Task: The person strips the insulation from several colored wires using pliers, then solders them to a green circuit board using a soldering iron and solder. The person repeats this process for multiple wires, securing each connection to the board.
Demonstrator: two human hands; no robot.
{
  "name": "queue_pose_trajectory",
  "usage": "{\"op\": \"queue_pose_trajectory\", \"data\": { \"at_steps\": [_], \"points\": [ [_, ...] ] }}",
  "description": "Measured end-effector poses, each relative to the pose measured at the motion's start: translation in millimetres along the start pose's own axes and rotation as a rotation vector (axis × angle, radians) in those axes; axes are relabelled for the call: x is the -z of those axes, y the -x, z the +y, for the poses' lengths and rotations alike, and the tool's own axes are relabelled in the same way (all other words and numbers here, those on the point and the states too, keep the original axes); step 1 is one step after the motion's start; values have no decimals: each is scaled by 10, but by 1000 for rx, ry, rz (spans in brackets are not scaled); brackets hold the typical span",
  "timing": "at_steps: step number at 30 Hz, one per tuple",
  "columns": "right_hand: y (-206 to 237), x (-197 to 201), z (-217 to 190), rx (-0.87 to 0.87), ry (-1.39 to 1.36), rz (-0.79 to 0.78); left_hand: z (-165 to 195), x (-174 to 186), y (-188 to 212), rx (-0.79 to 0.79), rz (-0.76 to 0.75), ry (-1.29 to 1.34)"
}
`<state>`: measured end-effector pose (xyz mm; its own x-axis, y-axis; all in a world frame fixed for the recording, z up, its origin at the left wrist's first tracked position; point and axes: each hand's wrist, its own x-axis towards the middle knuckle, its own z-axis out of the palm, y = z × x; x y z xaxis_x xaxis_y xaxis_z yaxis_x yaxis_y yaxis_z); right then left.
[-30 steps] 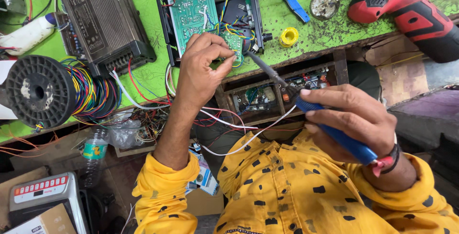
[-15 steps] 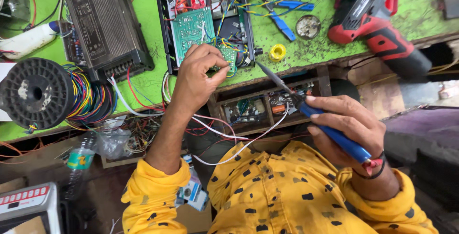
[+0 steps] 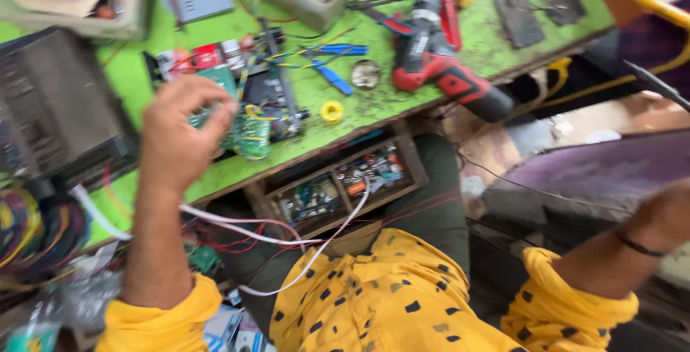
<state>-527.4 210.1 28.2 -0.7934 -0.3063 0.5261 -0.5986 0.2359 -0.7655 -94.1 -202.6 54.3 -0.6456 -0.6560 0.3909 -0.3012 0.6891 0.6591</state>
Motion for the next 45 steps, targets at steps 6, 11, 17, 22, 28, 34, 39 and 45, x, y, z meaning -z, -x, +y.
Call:
{"op": "queue_pose_trajectory", "data": {
  "at_steps": [6, 11, 17, 22, 28, 34, 39, 45],
  "points": [
    [-127, -107, -128, 186, -127, 148, -105, -287, -640, 95, -140, -266],
    [-284, -259, -160, 281, -308, 191, -220, -484, -778, 158, -303, -517],
    [-743, -518, 295, 93, -311, 182, -517, -426, -541, 150, -210, -321],
    [-1117, -1155, 631, 18, -183, 10, -649, -415, -431, 129, -99, -133],
    [-1116, -1542, 692, -75, -542, -67, -542, -423, -450, 240, -107, -23],
    [-831, -1305, 428, -378, -742, -175, -455, -454, -314, 208, -65, 120],
    [-259, -1363, -100, -214, -526, -376, -518, -468, -228, 82, 113, 49],
    [626, -2037, -1099, 214, -393, -557, -590, -533, -177, 73, 298, 39]
  ]
}}
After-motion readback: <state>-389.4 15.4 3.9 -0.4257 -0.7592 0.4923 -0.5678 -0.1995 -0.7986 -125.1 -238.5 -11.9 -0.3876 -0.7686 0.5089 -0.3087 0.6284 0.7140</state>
